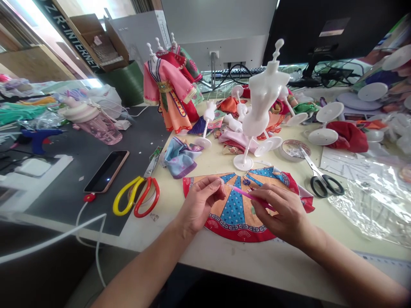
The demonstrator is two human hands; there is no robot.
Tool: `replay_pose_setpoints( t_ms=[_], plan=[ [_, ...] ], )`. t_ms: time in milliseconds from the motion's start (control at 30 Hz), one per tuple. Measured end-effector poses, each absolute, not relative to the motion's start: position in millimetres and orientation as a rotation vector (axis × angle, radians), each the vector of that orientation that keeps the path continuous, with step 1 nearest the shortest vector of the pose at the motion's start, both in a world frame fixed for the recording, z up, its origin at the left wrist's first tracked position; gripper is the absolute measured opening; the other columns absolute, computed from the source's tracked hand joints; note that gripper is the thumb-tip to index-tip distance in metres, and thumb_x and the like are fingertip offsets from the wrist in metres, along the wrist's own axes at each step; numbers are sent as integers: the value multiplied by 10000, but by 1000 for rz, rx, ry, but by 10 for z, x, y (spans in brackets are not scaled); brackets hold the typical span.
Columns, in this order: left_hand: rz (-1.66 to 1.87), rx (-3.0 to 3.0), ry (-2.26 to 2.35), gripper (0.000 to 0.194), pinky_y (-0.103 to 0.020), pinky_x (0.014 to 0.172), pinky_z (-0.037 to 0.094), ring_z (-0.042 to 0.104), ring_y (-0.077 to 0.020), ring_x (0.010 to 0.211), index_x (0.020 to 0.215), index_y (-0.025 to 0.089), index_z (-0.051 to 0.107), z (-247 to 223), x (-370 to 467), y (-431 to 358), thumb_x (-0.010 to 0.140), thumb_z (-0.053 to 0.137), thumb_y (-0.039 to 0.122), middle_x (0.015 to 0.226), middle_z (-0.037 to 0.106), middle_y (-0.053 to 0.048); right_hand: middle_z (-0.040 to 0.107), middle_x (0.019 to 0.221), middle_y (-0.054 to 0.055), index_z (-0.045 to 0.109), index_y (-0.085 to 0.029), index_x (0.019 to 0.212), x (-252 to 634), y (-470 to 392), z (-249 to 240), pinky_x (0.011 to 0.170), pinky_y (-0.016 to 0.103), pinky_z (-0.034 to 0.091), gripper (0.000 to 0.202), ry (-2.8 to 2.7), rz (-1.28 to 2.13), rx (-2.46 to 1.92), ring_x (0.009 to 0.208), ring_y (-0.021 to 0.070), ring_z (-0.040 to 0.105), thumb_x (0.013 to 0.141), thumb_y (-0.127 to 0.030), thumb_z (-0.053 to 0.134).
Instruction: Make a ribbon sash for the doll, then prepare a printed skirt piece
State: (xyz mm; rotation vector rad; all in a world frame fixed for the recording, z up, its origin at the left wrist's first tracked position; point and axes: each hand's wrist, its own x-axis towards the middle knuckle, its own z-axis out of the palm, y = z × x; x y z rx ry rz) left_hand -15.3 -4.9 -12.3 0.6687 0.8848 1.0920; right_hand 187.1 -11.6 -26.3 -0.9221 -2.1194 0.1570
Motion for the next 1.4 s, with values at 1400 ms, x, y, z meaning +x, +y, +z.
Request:
replay_pose_setpoints(
  t_ms=[1400],
  plan=[
    [871,591,820,134,-222,629,433,531,-92,623,786,151,621,-220,-222,-21,760,703,254,639,574,3,570,756,38,564,-170,1007,1909,-101,-232,551,274,428,191,-2138,301,-882,650,135,510,855,-76,495]
  ],
)
